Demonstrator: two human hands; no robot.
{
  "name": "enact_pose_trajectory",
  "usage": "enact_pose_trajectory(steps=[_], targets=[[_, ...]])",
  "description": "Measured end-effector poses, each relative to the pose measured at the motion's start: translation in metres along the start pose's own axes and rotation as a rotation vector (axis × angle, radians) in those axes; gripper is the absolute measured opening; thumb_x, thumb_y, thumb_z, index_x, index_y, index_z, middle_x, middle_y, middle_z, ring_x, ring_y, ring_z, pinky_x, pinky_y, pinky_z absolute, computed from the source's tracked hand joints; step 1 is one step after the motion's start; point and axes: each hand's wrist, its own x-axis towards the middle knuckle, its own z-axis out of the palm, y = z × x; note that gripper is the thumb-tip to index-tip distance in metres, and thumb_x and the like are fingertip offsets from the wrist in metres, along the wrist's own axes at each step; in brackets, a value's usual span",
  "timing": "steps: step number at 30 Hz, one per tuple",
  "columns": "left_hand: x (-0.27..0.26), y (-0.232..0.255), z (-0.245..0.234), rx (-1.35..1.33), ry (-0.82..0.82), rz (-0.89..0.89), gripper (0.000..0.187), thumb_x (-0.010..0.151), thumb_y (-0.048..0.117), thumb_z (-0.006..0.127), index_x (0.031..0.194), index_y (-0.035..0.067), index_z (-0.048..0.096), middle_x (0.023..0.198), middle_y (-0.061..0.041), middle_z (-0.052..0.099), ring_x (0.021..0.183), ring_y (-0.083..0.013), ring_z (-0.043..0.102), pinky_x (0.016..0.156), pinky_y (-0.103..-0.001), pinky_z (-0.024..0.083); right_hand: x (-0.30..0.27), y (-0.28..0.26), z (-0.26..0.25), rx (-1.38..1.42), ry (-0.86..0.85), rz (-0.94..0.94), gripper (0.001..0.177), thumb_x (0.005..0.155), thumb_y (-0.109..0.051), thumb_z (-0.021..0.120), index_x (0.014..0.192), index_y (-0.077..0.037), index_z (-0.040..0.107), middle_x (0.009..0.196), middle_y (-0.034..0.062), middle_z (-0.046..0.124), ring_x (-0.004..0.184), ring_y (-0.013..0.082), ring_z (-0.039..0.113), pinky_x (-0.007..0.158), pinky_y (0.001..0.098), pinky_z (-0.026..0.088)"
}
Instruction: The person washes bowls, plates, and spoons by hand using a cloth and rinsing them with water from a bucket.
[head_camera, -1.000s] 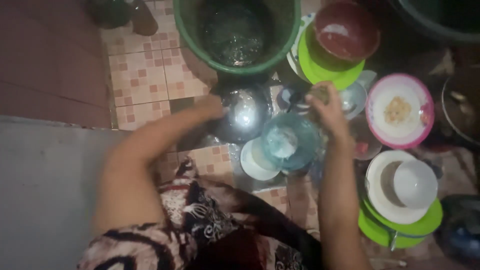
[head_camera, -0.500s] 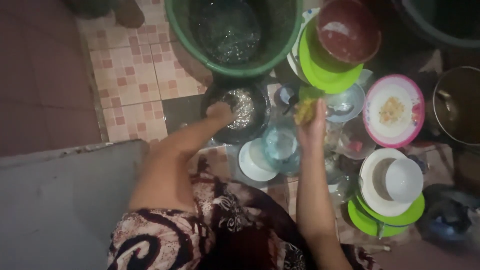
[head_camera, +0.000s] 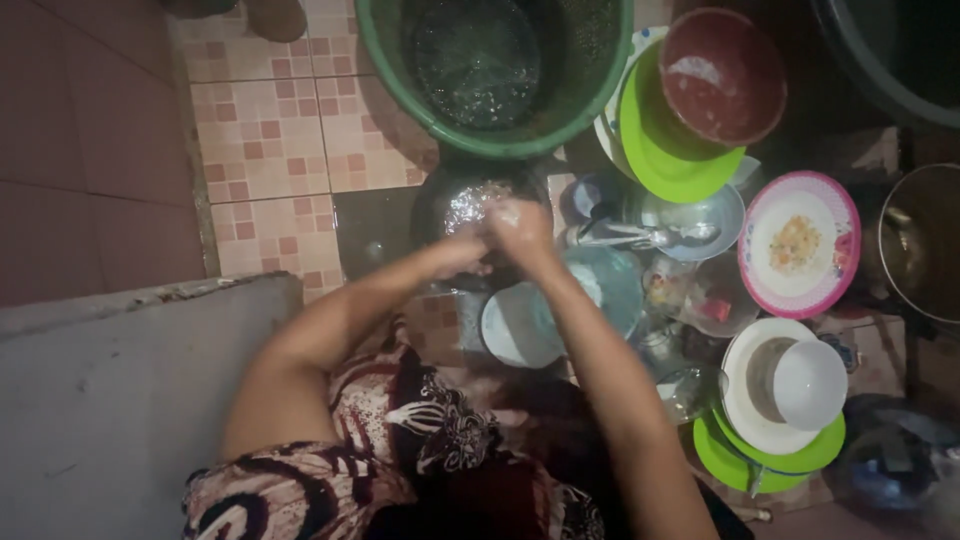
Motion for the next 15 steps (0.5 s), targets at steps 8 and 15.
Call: enact_pose_trajectory(steps=[8, 15], targets=[[0.007, 0.025, -0.001, 0.265, -0.004, 0.128, 0.044, 0.106, 0.031, 0.063, 0.120, -0.011, 0.061, 0.084, -0.007, 0.072, 0.071, -0.0140, 0.070, 0.061, -0.029, 0.056, 0.025, -0.018, -0.037, 0.091, 0.212, 0.046, 0.030, 0.098, -0.027, 0.069, 0.087, 0.000, 0.073, 0.072, 0.0126, 0.070, 0.067, 0.0215, 0.064, 0.063, 0.0359, 0.050], [-0.020, 0.066, 0.015, 0.540, 0.148, 0.052, 0.058, 0.091, 0.029, 0.074, 0.135, 0.000, 0.051, 0.076, -0.009, 0.063, 0.057, -0.0178, 0.057, 0.048, -0.033, 0.046, -0.021, 0.023, -0.135, 0.018, 0.395, 0.304, 0.030, 0.099, -0.036, 0.070, 0.095, -0.007, 0.067, 0.075, 0.0049, 0.061, 0.064, 0.0172, 0.058, 0.061, 0.0324, 0.047]])
